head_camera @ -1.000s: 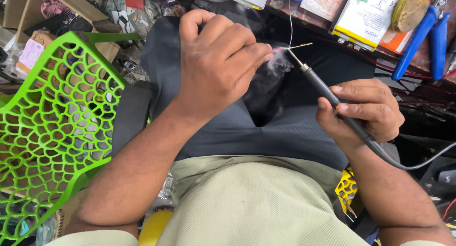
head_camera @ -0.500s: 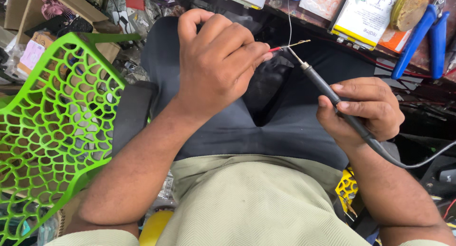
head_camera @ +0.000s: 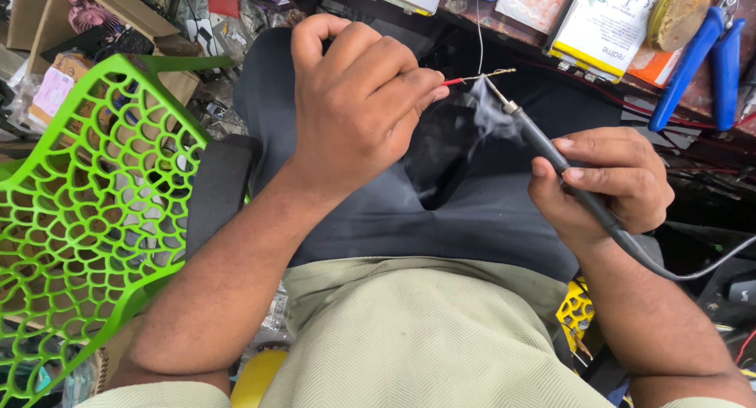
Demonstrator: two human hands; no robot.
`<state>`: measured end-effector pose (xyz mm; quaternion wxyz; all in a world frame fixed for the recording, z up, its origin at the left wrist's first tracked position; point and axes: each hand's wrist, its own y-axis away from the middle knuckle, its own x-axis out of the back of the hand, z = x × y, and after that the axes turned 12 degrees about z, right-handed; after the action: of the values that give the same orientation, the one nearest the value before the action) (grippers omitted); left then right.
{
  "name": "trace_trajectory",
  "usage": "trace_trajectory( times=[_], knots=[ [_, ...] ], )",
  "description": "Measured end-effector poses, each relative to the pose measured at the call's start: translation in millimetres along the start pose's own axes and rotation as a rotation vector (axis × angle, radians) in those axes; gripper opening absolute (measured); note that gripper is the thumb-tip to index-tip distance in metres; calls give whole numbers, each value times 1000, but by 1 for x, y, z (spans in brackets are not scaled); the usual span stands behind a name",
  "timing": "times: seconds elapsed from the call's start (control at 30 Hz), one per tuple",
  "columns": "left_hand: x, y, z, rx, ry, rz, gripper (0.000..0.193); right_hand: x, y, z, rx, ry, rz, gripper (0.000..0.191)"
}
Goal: The person solders a red wire to a battery terminal using a soldering iron and solder wire. They repeatedly heat the joint, apply solder, and trim excess wire with pliers while seated at a cluttered workbench.
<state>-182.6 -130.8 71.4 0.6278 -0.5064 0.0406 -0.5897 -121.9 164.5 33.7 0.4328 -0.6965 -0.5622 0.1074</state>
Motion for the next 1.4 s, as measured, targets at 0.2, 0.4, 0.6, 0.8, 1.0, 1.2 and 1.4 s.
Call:
trace_trajectory(
  times=[0.2,0.4,0.6,0.8,1.0,1.2,1.4],
  knots=[
    [0,2,-2,-3,-12,0,12,1,-1,-2,-7,12,-5,39],
    [11,-16,-8,-1,-10,-6,12,-6,-21,-10,-35,23,-25,38],
    [32,-40,-17,-3,-14,-12,12,-17,-44,-18,-43,21,-25,39],
    [44,-52,-20,-23,-11,6,14,-25,-53,-24,-62,15,-18,39],
    [51,-65,-22,-24,-12,9,14,-26,-65,-28,-80,10,-36,40],
    [45,-70,-22,-29,-10,18,13,-24,-75,-27,-76,15,-39,42],
    [42,-72,-22,-26,-19,11,13,-21,-78,-24,-80,-7,-51,42]
  ],
)
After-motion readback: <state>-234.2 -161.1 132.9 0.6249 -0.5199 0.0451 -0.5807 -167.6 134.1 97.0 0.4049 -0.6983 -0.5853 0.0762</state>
